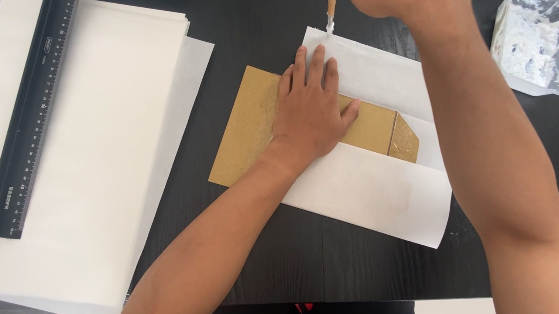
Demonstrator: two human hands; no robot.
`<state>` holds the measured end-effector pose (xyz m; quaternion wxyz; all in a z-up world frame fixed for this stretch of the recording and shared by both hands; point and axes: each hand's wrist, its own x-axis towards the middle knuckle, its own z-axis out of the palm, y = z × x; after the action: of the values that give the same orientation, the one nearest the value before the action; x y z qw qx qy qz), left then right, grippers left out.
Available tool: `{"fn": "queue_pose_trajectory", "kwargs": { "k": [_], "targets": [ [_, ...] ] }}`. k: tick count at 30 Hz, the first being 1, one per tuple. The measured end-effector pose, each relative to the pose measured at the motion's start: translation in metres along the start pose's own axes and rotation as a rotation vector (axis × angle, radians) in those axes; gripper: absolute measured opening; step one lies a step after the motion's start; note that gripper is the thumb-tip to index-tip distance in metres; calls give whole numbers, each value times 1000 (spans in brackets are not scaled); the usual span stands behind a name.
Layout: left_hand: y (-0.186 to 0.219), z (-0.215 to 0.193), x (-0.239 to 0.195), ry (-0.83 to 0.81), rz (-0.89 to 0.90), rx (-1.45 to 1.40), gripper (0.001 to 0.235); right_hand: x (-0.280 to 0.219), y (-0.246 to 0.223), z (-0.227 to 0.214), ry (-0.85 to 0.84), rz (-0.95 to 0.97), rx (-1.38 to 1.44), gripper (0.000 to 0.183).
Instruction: The person applies white adhesive to the edge of a white sheet of paper using a brush. They then fold the glued edge over a brown cardboard piece and press it down to secure the bond.
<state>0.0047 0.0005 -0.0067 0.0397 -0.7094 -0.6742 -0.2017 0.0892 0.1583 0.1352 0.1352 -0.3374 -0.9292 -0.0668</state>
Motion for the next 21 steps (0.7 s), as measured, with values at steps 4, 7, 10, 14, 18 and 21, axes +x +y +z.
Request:
{"fn": "queue_pose_trajectory", "kwargs": {
  "k": [4,7,10,14,18,21],
  "targets": [
    [0,-4,0,-24,4,-10,75,-1,-15,-1,-40,44,63,29],
    [0,-2,0,-54,-5,0,75,-3,15,18,224,-380,-604,27],
    [0,-1,-1,-46,0,-3,76,-21,38,6,312,-471,-696,20],
    [-3,3,0,-33,10,-16,76,-79,41,-49,169,-91,-388,22],
    [-1,-1,0,0,29,-45,74,-150,81,-84,58,467,-36,50],
    [-1,-5,2,-83,20,-69,76,-243,295,2,322,391,225,40]
  ]
}}
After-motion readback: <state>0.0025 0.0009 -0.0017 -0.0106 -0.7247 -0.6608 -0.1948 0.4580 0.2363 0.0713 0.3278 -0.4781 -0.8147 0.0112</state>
